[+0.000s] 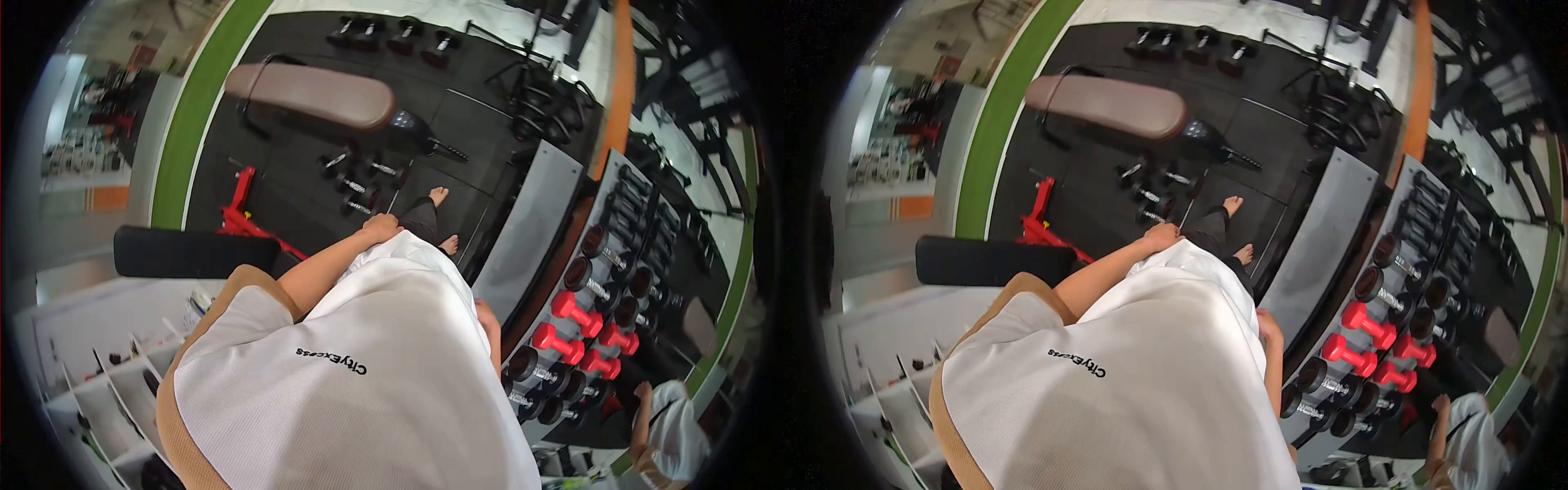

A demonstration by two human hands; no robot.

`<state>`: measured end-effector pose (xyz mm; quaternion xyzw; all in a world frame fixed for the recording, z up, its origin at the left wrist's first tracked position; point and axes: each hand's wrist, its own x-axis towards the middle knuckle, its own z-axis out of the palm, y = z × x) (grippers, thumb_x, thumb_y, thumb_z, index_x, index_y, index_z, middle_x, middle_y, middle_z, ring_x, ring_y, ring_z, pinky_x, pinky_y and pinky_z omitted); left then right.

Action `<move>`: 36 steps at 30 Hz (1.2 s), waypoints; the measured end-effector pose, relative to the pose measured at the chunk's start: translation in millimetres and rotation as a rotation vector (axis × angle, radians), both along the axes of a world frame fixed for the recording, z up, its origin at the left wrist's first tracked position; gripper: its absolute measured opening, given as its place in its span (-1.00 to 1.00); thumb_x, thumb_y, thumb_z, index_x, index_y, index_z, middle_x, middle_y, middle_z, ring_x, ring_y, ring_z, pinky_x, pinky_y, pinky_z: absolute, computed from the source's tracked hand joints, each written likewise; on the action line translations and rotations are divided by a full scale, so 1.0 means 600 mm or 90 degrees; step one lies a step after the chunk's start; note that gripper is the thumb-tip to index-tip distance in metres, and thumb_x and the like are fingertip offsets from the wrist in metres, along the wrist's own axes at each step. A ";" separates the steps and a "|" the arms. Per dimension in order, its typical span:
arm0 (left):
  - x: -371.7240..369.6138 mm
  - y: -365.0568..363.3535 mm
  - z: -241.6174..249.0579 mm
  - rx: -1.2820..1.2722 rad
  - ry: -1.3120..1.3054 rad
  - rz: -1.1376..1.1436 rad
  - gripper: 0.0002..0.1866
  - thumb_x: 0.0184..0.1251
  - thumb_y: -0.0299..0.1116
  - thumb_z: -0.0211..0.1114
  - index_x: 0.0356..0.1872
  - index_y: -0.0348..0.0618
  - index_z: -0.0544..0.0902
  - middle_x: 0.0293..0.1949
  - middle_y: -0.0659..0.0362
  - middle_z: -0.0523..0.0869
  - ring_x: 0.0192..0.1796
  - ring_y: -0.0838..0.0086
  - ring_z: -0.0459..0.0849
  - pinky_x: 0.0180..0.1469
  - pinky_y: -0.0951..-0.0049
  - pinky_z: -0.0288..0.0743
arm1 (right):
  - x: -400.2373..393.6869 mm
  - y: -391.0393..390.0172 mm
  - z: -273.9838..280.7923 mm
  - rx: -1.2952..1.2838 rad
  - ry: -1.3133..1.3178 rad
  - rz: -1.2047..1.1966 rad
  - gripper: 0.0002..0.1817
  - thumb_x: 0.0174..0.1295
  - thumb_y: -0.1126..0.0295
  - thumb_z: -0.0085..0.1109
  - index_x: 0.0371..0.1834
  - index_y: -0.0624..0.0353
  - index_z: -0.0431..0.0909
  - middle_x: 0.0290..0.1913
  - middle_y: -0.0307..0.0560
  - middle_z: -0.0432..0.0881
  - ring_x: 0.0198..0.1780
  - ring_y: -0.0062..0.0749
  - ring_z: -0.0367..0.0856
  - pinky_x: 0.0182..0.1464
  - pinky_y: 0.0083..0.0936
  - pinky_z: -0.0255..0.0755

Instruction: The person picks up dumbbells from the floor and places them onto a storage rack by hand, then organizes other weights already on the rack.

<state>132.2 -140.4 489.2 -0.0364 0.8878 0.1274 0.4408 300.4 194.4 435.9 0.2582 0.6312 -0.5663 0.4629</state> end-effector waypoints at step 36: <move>0.245 -0.395 -0.106 0.382 -0.199 0.389 -0.39 0.05 0.09 0.04 -0.19 -0.34 0.62 -0.08 -0.19 0.58 0.01 0.11 0.57 0.04 0.27 0.40 | -0.282 -0.368 0.186 0.052 0.312 0.802 -0.77 -0.02 0.35 0.02 -0.46 0.33 0.52 -0.45 0.26 0.51 -0.36 0.14 0.50 -0.31 -0.20 0.38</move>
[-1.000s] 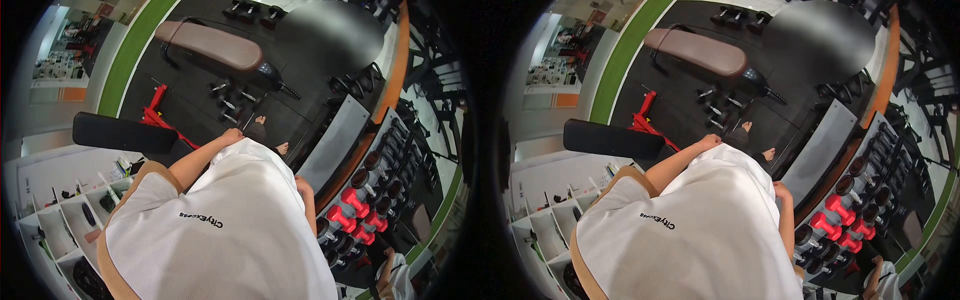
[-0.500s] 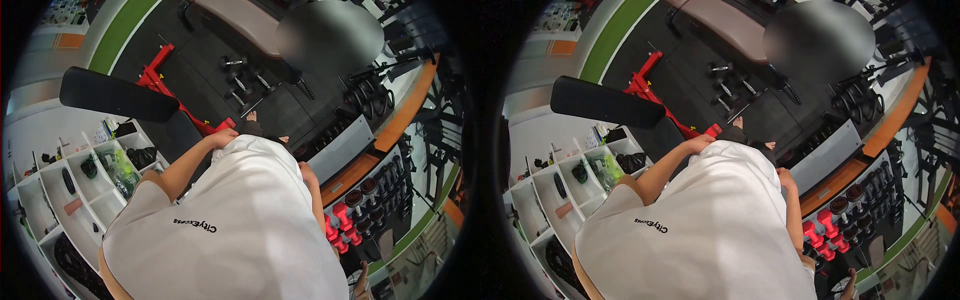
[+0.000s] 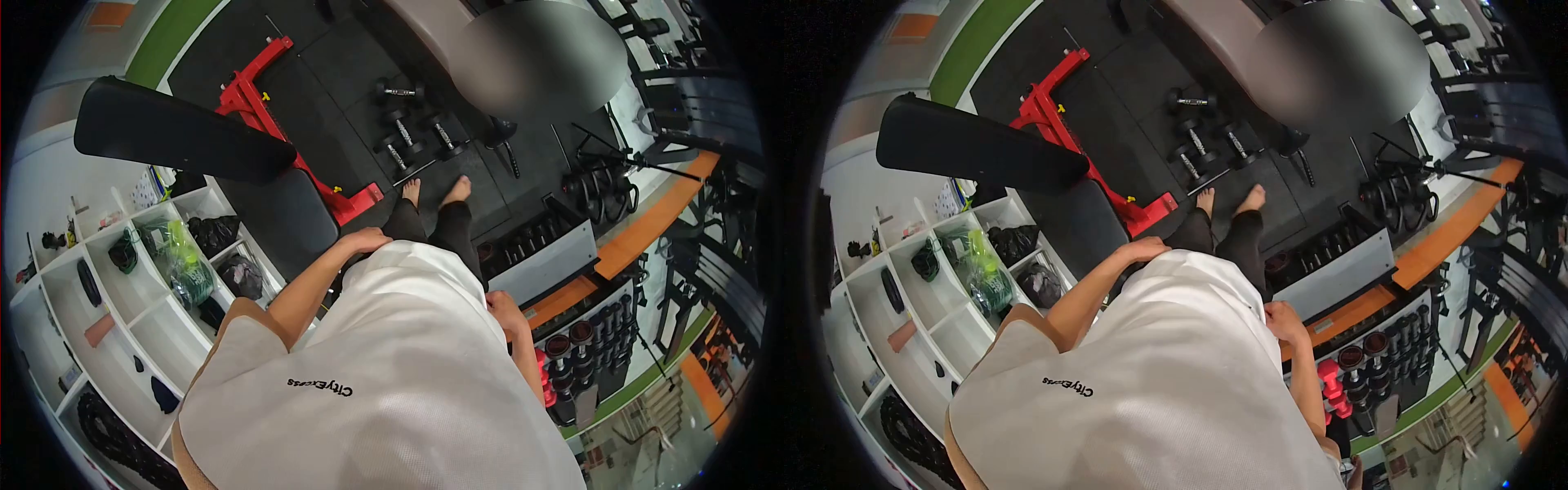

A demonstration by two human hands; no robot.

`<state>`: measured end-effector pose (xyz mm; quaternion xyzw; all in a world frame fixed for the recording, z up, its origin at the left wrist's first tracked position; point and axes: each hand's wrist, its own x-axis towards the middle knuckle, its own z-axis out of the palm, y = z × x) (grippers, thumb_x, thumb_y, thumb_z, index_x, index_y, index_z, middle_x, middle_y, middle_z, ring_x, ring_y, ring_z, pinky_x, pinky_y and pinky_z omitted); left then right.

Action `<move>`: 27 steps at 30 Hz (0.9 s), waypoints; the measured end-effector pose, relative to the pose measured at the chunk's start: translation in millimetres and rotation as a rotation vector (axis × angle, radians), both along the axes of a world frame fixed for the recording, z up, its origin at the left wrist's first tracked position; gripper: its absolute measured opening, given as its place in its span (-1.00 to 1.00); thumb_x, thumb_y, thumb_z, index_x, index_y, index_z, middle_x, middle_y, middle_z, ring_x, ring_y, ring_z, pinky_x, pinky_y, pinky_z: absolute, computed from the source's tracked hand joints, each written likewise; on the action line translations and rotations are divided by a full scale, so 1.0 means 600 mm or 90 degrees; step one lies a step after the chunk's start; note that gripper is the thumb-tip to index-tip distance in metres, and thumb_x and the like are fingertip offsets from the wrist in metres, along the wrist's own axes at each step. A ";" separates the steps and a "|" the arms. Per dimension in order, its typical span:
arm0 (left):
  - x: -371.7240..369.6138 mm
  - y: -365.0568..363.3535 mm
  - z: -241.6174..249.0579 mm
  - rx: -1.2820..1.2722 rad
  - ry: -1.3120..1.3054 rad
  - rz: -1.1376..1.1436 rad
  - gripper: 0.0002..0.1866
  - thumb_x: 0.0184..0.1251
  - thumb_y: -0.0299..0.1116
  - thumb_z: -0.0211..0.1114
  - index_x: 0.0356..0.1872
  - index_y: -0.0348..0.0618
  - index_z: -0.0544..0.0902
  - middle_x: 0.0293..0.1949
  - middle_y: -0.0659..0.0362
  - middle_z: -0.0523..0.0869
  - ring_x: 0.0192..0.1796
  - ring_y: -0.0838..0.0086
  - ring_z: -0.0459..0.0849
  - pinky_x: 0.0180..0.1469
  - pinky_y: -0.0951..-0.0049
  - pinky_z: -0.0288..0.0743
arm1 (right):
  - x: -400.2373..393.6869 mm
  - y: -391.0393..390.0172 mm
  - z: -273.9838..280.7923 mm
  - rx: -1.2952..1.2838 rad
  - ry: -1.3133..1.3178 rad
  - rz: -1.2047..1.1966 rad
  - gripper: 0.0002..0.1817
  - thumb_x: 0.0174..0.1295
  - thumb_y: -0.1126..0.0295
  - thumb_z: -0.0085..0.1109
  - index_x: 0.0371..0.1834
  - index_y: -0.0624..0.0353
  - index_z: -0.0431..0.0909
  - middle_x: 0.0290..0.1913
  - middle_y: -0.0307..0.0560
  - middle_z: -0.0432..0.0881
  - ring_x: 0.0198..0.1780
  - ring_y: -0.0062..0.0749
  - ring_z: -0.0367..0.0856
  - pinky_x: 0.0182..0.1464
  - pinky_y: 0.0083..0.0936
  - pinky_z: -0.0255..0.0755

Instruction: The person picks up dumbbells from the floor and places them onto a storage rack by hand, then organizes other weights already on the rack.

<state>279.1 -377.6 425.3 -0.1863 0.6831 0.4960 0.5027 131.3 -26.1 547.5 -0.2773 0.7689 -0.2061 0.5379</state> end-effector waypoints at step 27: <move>-0.110 -0.382 0.038 0.014 0.116 -0.249 -0.59 0.17 -0.14 0.17 -0.72 -0.28 0.58 -0.74 0.04 0.54 -0.68 0.39 0.53 -0.52 0.34 0.42 | -0.077 -0.309 -0.175 0.002 -0.434 0.067 -0.69 -0.04 0.27 0.10 -0.41 0.36 0.60 -0.50 0.04 0.64 -0.43 -0.34 0.60 -0.31 -0.39 0.44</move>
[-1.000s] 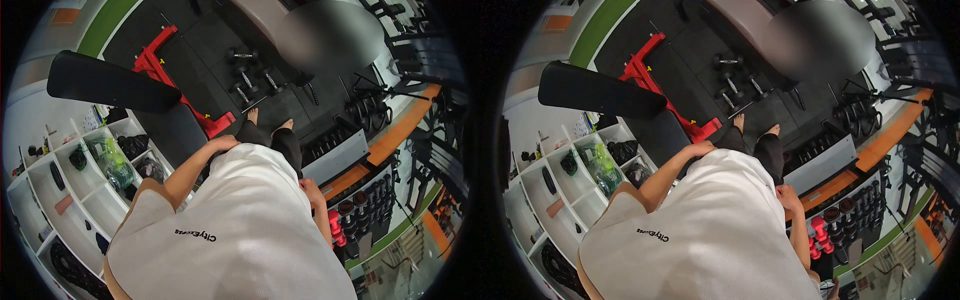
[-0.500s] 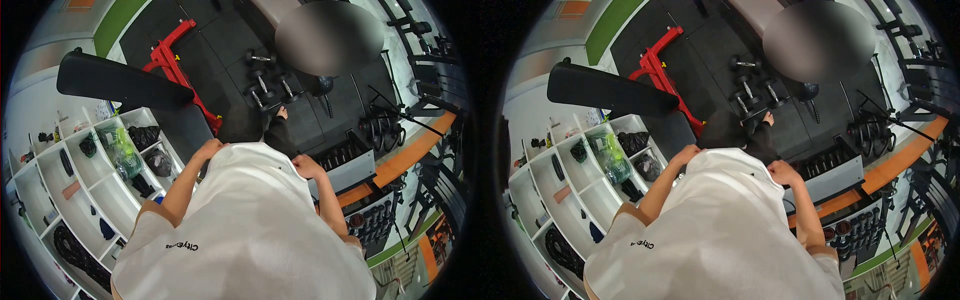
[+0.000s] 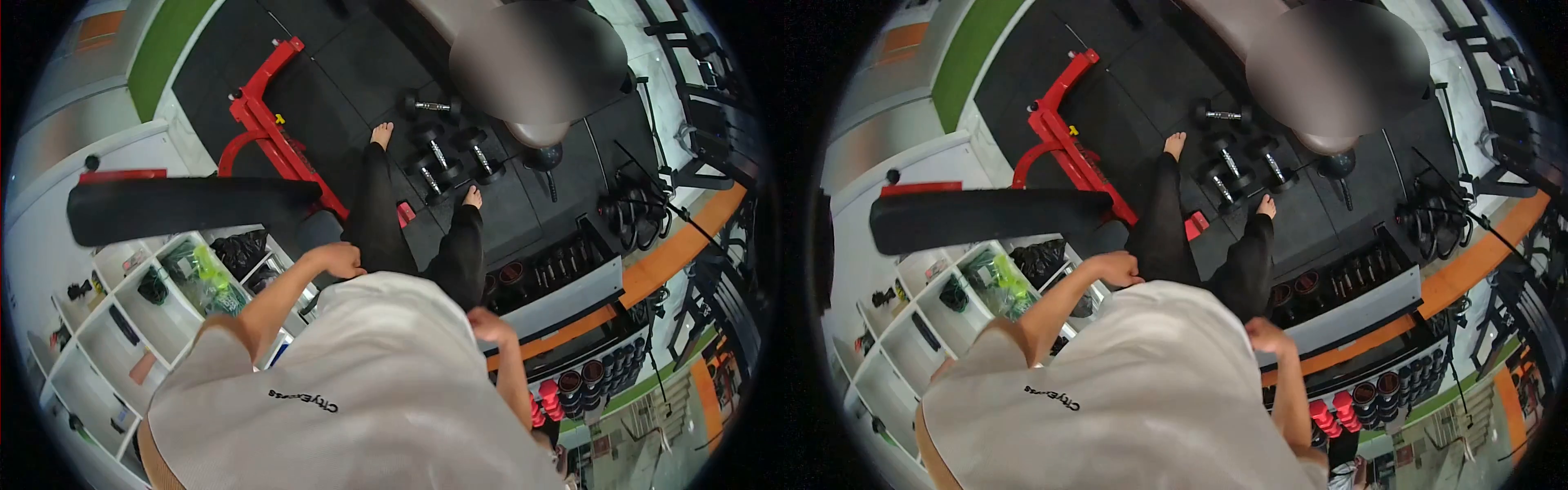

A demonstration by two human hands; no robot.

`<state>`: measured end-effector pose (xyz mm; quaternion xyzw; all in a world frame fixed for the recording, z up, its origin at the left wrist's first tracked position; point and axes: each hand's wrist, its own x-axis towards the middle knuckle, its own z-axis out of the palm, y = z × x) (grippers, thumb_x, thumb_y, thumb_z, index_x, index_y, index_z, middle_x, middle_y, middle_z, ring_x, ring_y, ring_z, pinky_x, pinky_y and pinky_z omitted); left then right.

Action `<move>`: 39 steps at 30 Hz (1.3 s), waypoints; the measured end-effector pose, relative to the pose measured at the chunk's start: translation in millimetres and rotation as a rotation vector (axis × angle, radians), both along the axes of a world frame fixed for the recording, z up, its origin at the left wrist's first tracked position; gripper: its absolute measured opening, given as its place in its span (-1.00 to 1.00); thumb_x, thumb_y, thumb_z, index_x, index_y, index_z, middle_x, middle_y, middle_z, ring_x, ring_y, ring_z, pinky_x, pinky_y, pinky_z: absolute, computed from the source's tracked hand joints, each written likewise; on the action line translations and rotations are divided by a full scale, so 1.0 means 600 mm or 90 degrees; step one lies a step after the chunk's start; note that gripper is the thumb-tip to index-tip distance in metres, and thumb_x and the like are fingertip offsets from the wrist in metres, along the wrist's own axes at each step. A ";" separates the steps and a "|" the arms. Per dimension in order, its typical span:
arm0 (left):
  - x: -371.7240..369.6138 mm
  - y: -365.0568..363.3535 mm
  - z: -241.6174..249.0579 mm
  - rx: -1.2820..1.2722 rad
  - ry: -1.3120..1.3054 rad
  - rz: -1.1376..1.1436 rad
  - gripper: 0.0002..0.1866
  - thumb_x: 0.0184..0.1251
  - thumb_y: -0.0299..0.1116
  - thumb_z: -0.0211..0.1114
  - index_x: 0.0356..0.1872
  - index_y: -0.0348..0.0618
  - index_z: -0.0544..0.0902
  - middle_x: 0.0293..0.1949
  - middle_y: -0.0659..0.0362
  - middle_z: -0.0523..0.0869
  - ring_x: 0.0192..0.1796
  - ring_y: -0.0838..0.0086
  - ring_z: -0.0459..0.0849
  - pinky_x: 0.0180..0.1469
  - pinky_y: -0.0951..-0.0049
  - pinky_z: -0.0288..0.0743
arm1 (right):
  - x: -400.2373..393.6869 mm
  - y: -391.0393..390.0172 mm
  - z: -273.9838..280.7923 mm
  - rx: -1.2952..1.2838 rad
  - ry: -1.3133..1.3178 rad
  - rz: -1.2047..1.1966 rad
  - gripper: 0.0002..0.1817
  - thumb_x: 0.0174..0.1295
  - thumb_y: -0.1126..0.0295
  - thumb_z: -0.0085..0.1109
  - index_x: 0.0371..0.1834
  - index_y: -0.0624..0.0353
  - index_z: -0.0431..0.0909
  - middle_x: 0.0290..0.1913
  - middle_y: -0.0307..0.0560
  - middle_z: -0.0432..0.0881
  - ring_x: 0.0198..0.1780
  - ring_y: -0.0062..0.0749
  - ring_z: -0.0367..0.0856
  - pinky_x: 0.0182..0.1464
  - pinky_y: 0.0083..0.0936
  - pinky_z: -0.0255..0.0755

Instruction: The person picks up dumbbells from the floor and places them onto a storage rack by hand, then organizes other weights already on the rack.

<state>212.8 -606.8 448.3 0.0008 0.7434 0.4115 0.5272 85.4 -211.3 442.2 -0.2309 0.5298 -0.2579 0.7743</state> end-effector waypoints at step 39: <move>-0.091 0.148 -0.663 0.146 -0.203 0.103 -0.62 0.25 -0.05 0.03 -0.31 -0.22 0.53 -0.24 -0.01 0.62 -0.12 0.10 0.59 -0.14 0.12 0.43 | -0.251 -0.196 -1.072 0.481 0.685 -0.107 -0.46 0.23 0.00 -0.22 0.24 -0.03 0.28 0.22 0.04 0.20 0.20 0.05 0.21 0.17 -0.12 0.22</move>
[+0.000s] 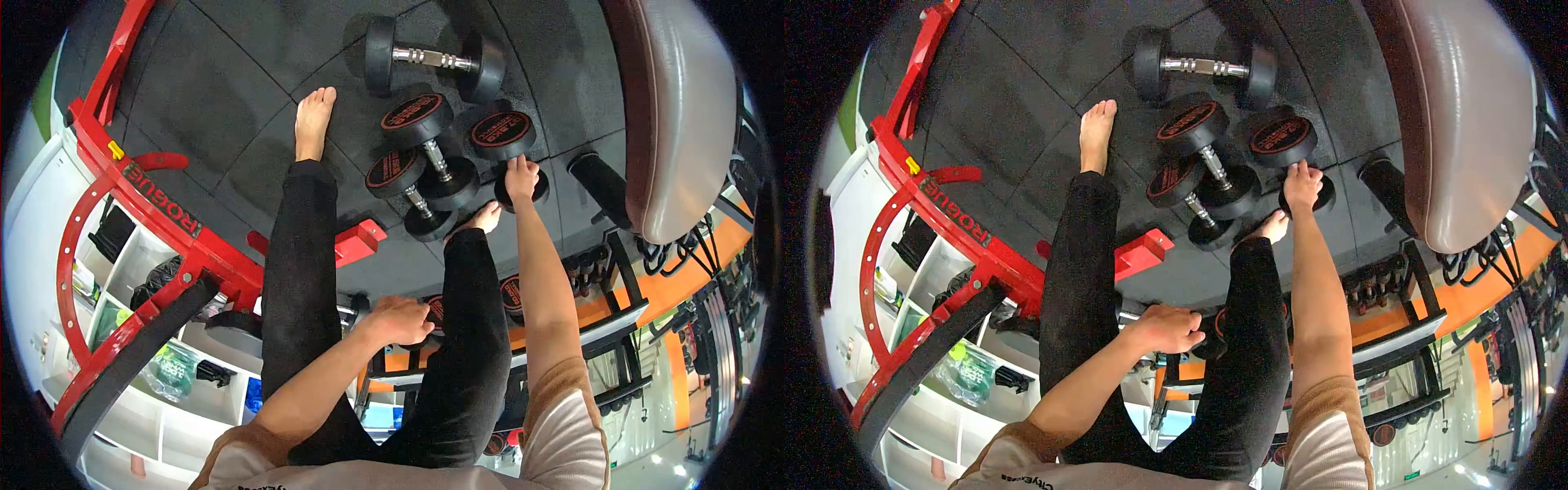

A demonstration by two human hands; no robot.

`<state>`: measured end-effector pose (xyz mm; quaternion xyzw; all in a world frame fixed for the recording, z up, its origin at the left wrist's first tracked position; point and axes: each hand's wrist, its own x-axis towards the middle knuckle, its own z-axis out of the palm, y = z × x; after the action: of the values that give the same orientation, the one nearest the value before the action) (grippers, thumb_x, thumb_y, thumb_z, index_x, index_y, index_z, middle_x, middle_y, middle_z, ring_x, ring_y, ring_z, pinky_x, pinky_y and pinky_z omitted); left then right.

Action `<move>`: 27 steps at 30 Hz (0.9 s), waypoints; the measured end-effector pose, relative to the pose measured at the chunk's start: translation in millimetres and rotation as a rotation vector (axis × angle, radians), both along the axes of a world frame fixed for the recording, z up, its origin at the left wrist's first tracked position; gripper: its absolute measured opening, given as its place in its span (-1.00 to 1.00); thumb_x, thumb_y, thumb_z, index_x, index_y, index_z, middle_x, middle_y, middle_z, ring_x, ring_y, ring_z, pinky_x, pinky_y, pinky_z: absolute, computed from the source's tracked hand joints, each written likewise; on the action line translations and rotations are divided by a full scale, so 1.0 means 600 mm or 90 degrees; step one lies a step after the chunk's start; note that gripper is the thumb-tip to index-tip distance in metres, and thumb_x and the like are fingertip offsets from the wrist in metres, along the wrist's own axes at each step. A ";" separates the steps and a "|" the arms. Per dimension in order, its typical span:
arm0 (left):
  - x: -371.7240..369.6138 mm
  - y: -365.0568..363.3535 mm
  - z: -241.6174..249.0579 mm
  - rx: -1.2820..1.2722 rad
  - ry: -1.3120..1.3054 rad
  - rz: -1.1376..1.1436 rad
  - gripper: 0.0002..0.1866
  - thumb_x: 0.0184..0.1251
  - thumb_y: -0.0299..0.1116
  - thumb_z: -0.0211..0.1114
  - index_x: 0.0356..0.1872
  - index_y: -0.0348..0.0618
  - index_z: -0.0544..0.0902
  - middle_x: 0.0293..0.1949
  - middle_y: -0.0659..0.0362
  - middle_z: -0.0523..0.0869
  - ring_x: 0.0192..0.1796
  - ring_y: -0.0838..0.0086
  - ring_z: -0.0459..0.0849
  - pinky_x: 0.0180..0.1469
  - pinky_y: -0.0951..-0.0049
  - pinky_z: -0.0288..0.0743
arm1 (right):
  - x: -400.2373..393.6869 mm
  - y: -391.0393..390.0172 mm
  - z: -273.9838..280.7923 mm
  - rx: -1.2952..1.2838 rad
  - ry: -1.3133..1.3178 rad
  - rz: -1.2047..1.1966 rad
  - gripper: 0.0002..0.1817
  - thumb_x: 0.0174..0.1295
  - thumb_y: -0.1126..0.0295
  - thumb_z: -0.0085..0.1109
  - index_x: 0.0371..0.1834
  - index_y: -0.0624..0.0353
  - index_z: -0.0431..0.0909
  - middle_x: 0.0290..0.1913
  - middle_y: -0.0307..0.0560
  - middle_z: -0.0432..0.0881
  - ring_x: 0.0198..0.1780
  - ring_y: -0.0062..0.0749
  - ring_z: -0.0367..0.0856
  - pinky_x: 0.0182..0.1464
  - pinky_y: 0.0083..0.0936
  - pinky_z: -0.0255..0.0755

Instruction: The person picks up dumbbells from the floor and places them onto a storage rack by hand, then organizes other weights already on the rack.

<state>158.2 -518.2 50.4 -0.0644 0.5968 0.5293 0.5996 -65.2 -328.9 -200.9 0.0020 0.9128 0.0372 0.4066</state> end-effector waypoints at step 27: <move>0.082 0.136 -0.414 -0.191 -0.711 1.154 -0.28 0.29 0.21 -0.29 0.38 0.03 -0.04 0.41 0.22 -0.01 0.42 0.34 -0.06 0.37 0.10 -0.26 | -0.032 0.039 -0.134 -0.329 -0.282 -0.473 -0.70 0.12 0.14 0.08 -0.42 0.19 0.46 -0.67 -0.14 0.46 -0.71 -0.48 0.36 -0.66 -0.53 0.23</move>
<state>207.5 -436.4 -198.0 -0.7886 0.0275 0.5937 0.1576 -84.4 -305.7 -281.5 0.2181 0.7216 -0.3378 0.5636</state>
